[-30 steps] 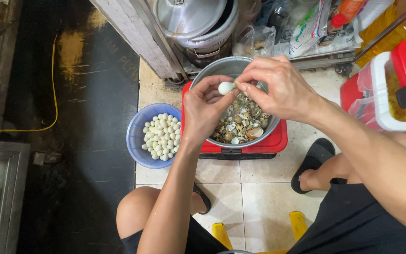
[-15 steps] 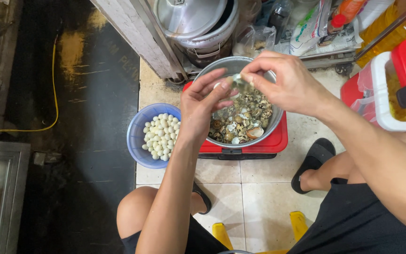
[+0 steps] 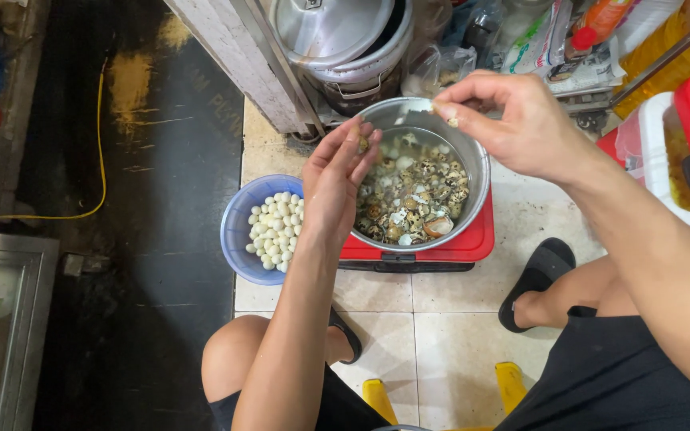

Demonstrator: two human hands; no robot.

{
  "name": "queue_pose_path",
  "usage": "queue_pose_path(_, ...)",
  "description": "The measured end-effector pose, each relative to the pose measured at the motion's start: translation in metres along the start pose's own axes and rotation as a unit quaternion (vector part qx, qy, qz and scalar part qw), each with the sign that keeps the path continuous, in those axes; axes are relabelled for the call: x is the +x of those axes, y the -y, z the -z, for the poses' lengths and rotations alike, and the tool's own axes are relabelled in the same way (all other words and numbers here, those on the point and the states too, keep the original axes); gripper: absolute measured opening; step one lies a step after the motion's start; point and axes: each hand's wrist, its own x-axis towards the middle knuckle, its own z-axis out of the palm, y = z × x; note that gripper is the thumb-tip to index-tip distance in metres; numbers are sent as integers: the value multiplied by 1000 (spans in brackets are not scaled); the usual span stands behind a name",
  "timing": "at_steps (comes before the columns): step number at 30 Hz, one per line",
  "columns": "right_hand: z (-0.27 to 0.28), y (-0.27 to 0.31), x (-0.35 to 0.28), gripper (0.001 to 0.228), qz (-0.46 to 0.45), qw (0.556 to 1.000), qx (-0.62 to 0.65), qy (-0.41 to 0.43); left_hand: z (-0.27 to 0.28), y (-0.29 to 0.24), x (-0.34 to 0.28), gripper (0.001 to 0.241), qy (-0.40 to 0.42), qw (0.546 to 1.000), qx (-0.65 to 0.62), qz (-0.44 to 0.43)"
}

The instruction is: Peeling the shells off boiled quail eggs and placing the peeled eggs into a separate bowl.

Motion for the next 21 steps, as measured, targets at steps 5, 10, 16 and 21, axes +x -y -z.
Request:
queue_pose_path(5, -15, 9, -1, 18, 25, 993, -110, -25, -14, -5, -8, 36, 52, 999, -8, 15)
queue_pose_path(10, -32, 19, -2, 22, 36, 991, -128, -7, -22, -1, -12, 41, 82, 996, 12, 43)
queue_pose_path(16, -39, 22, -2, 23, 57, 984, -170, 20, -23, 2, -14, 40, 54, 998, -1, 38)
queue_pose_path(21, -40, 30, -1, 24, 80, 978, -187, 35, -22, 5, -14, 41, 26, 999, 24, 7)
